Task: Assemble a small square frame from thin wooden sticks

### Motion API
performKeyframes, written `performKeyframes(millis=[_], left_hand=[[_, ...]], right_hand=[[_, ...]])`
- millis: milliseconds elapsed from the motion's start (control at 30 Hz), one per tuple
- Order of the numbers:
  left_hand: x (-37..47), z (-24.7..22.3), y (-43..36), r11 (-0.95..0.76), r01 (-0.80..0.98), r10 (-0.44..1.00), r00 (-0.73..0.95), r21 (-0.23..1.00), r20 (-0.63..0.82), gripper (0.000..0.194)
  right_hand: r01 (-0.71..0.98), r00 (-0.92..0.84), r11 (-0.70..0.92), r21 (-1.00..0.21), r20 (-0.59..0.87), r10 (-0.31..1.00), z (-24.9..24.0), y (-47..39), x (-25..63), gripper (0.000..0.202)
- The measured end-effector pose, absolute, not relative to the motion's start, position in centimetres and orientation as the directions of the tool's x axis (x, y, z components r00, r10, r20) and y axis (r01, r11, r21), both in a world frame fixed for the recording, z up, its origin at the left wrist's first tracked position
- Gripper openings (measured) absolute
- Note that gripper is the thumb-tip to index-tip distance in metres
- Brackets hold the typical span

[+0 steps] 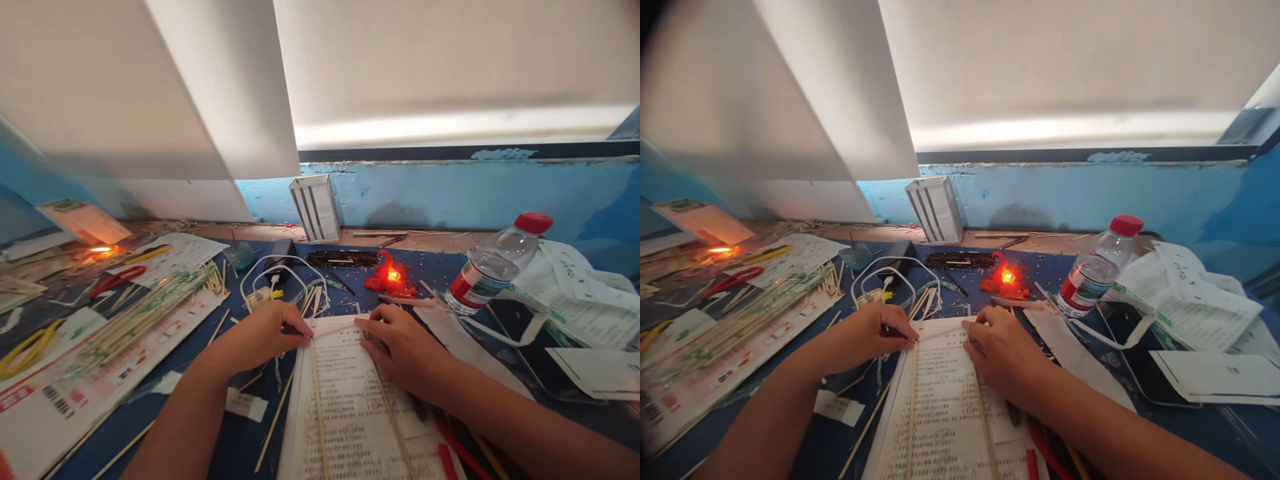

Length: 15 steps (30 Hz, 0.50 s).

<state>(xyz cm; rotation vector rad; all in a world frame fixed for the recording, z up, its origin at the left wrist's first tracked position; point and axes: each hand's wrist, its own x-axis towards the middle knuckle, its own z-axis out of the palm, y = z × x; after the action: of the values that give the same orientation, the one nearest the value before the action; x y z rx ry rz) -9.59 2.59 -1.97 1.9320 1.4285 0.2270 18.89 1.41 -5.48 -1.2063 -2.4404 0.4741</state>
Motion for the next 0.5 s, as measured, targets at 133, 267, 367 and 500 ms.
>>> performKeyframes(millis=[133,267,367,500], left_hand=[[-9.2,-2.0,2.6,-0.16,0.763,0.888,0.389,0.627,-0.246,0.016],[-8.9,-2.2,2.5,-0.191,0.767,0.886,0.403,0.612,-0.228,0.017],[-8.7,-2.3,2.1,-0.217,0.783,0.891,0.403,0.583,-0.21,0.02],[-8.4,-2.2,1.6,-0.22,0.812,0.905,0.377,0.541,-0.197,0.022]], right_hand=[[0.68,-0.565,0.581,-0.448,0.186,0.804,-5.3,1.4,18.8,0.033],[0.688,-0.572,0.59,-0.423,0.185,0.799,-5.3,1.3,18.7,0.032],[0.691,-0.58,0.601,-0.402,0.188,0.793,-5.4,1.3,18.6,0.031],[0.688,-0.581,0.609,-0.395,0.203,0.788,-5.4,1.3,18.7,0.03]])
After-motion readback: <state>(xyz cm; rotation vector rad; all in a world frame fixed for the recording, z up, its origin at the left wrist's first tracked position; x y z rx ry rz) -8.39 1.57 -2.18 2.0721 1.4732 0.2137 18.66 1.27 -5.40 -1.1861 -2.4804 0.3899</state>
